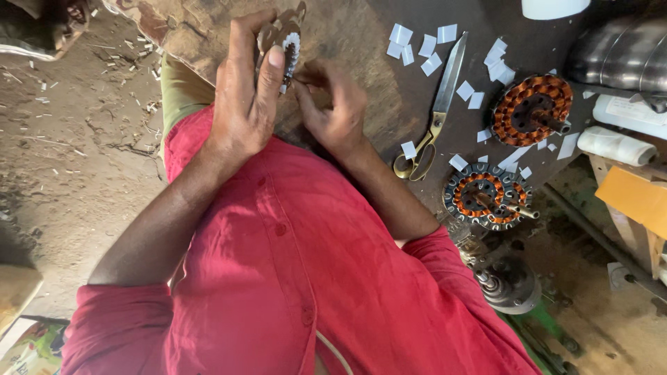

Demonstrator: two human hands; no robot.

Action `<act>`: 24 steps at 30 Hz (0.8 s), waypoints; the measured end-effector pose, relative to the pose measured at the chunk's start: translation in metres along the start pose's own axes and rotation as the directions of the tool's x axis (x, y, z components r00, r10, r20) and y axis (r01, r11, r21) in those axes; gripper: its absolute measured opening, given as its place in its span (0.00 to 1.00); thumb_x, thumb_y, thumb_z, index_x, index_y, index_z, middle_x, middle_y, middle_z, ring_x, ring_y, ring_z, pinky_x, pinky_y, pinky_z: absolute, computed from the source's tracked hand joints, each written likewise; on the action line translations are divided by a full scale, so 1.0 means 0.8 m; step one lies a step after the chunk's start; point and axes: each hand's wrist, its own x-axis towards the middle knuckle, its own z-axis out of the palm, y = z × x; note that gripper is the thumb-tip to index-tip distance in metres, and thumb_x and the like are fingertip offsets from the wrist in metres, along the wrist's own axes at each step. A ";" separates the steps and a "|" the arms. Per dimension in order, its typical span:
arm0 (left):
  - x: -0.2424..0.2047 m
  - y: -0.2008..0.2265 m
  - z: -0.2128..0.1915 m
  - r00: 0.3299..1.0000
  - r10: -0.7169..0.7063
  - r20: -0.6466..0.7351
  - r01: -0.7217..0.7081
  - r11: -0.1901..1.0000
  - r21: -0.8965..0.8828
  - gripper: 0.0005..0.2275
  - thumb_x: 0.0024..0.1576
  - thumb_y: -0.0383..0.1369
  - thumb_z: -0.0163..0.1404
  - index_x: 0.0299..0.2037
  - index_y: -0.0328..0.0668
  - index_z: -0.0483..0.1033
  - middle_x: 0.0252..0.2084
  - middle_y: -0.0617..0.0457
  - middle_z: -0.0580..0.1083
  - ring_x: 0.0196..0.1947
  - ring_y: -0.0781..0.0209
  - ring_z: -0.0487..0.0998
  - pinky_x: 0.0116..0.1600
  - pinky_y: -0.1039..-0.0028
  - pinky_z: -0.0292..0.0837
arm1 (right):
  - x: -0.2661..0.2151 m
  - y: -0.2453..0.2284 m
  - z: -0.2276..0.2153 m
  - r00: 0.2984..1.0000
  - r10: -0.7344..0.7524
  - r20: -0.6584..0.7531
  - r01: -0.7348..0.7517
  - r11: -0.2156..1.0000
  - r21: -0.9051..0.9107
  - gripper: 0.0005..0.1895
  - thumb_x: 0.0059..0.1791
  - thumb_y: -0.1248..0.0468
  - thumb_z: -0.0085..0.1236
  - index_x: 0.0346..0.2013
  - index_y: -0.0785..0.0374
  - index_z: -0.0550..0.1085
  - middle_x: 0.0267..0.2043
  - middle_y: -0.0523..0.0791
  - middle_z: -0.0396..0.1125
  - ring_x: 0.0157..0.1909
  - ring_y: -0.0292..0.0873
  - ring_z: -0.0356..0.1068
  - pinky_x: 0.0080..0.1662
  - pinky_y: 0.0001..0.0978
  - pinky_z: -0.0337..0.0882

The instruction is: The person cuts small white rectangular pieces from a strip using scissors, then places them into the slots of a circular motor stator component. The person repeats this process, filling the slots around the stator.

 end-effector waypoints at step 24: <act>0.008 0.002 -0.003 1.000 -0.012 0.017 0.011 0.998 0.055 0.18 0.79 0.43 0.37 0.65 0.32 0.59 0.48 0.43 0.77 0.44 0.56 0.79 0.50 0.68 0.74 | 0.062 0.060 -0.146 0.995 0.037 0.097 -0.011 0.966 -0.259 0.09 0.47 0.80 0.62 0.38 0.69 0.73 0.40 0.47 0.68 0.41 0.45 0.73 0.44 0.37 0.72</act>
